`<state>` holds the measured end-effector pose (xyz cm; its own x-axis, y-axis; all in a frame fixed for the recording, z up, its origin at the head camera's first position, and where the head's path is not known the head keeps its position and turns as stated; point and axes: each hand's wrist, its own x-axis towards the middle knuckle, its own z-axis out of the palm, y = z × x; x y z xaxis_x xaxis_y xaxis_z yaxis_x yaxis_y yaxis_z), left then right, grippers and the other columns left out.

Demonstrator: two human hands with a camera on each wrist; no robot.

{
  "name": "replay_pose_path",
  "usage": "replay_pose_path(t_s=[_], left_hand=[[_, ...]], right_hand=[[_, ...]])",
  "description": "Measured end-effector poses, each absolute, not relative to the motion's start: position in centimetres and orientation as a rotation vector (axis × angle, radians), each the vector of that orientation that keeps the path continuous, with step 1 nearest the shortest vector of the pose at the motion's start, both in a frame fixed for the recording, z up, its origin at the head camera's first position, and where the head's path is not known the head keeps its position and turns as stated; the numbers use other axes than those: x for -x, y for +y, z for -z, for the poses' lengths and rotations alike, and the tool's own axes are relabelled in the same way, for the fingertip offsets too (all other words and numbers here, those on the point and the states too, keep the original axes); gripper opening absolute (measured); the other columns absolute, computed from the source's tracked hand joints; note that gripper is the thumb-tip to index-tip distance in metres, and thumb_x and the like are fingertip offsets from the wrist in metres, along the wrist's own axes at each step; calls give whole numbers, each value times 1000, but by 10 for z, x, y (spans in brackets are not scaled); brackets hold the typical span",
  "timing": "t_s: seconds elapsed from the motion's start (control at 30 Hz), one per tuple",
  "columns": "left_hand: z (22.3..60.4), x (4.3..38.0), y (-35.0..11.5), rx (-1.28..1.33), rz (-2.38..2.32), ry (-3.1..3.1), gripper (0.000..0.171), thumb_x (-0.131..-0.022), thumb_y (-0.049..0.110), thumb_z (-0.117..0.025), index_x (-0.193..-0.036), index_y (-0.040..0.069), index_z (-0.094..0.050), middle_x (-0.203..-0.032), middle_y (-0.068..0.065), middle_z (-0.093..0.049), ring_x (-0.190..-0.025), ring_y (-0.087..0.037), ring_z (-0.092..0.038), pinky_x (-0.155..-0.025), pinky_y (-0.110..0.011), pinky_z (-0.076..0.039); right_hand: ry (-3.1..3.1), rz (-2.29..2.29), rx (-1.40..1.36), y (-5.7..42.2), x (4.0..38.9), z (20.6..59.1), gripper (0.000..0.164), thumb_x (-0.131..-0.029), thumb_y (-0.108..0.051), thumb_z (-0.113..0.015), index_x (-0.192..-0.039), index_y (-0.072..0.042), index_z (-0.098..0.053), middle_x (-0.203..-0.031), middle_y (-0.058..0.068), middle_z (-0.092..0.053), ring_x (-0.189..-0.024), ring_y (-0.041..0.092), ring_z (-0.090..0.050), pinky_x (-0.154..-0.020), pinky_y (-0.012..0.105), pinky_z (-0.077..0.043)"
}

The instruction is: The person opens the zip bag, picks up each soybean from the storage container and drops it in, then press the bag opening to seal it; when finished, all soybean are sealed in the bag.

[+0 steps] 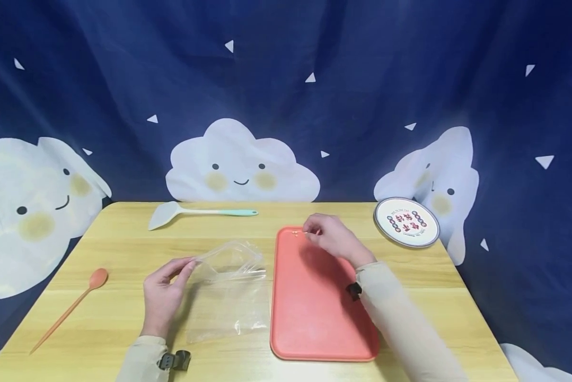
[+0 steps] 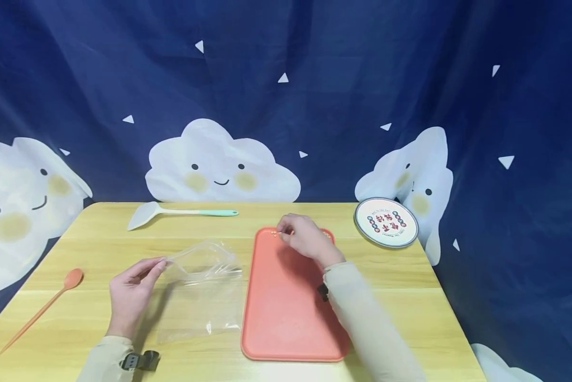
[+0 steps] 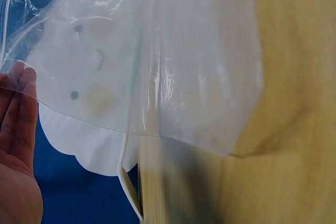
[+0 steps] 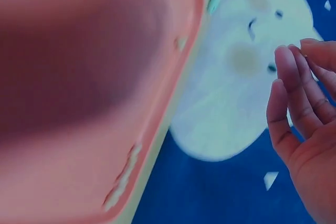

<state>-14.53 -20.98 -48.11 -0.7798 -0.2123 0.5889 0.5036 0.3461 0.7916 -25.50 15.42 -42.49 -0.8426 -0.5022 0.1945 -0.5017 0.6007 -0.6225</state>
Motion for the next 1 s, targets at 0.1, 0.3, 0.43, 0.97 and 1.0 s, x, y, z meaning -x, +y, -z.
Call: replay_pose_path(t_s=[0.1, 0.3, 0.43, 0.97, 1.0], left_hand=[[480, 144, -210, 244, 1486, -1991, 17, -79, -21, -69, -91, -10, -72, -89, -23, -71, -80, -6, -68, -75, -16, -54], [478, 144, -207, 251, 1481, -1987, 17, -77, -26, -67, -90, -14, -70, -86, -28, -69, -78, -5, -68, -74, -17, -55], [479, 144, -206, 253, 1482, -1980, 18, -77, -25, -68, -90, -13, -71, -87, -26, -69, -79, -4, -68, -74, -17, -55], [486, 146, -209, 273, 1487, -1968, 14, -80, -19, -70, -89, -9, -73, -87, -19, -72, -78, -8, -68, -72, -16, -55], [485, 146, -209, 275, 1482, -1970, 14, -80, -19, -70, -89, -9, -73, -87, -20, -71, -78, -8, -68, -72, -16, -54]], right_hand=[[2785, 1099, 946, 135, 251, 422, 8, -89, -5, -68, -91, -12, -69, -86, -7, -63, -80, 11, -60, -73, 30, -54], [2693, 1150, 1060, 96, 240, 414, 9, -90, -5, -68, -94, -13, -68, -87, -7, -63, -81, 8, -60, -73, 26, -54], [2641, 1137, 1128, 74, 234, 411, 8, -91, -5, -69, -96, -11, -68, -89, -5, -64, -83, 7, -59, -74, 25, -53], [2639, 834, 1240, 14, 222, 423, 10, -92, -13, -69, -102, -14, -70, -95, -12, -63, -90, 2, -58, -84, 14, -46], [2639, 827, 1238, 14, 222, 423, 11, -92, -13, -69, -103, -14, -70, -96, -11, -64, -91, 2, -58, -85, 15, -46]])
